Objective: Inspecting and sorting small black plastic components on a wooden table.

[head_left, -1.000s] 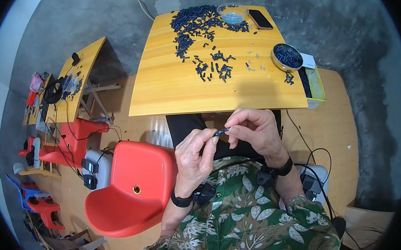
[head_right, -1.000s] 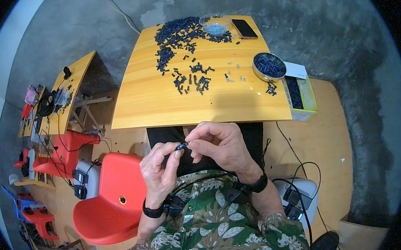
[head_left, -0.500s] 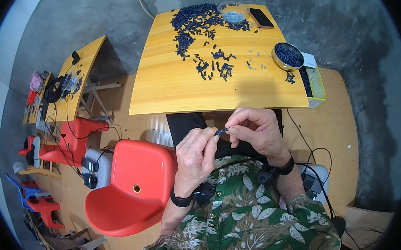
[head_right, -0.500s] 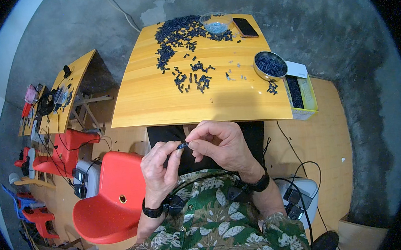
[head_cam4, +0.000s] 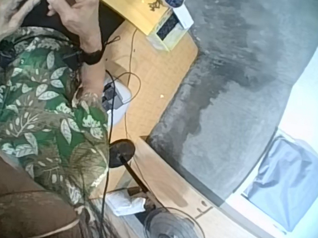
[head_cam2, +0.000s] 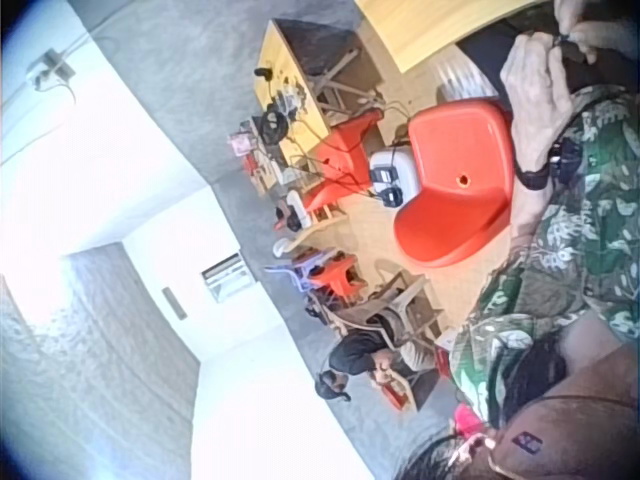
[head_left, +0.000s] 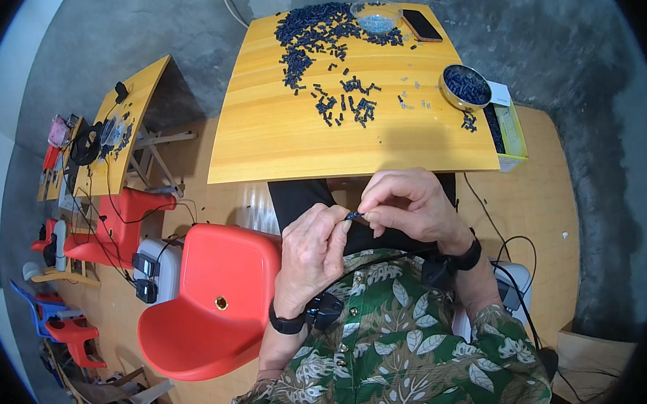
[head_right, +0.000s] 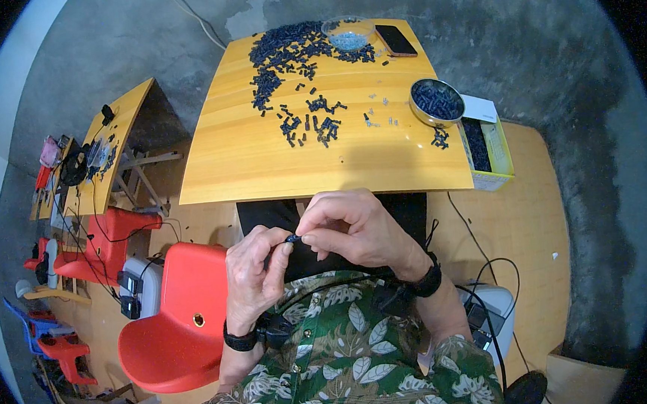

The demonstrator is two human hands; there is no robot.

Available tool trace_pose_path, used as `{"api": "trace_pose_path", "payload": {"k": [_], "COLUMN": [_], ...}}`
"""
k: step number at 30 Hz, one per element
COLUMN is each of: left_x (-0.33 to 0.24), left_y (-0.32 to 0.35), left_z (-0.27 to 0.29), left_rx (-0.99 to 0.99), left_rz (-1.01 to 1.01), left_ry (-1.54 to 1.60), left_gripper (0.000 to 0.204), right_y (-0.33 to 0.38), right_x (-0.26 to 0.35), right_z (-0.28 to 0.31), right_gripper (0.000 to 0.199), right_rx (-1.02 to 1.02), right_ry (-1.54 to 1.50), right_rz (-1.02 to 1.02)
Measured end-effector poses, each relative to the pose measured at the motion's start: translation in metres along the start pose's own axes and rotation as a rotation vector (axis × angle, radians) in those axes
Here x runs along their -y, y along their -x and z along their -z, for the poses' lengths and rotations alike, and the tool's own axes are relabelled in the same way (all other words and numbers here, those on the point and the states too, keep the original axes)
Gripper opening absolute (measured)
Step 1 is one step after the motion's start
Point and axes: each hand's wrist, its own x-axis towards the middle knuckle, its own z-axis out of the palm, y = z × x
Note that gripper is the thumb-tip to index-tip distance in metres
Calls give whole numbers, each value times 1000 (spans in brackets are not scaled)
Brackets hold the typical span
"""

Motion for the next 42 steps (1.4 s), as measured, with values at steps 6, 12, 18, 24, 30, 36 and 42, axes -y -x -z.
{"api": "trace_pose_path", "payload": {"k": [6, 12, 18, 24, 30, 36, 42], "left_x": [-1, -2, -5, -6, -8, -8, -5], "left_y": [1, 2, 3, 3, 3, 3, 4], "left_z": [-1, -3, -7, -6, -6, -7, -7], "left_rx": [53, -10, -74, -142, -118, -128, -128], "left_rz": [49, 80, 130, 120, 90, 51, 14], "left_ry": [-18, 6, 25, -13, -78, -127, -141], "left_gripper": [7, 5, 8, 9, 10, 10, 12], "right_y": [-4, -4, -8, -6, -5, -6, -4], "right_x": [-8, -27, -48, -49, -51, -48, -35], "right_z": [3, 1, -4, -6, -7, -9, -14], "right_gripper": [3, 7, 9, 13, 17, 19, 23], "right_rx": [70, 58, 42, 16, 14, 27, 22], "right_ry": [-69, -302, -707, -714, -753, -727, -626], "right_rz": [-22, -90, -180, -197, -204, -252, -334]}}
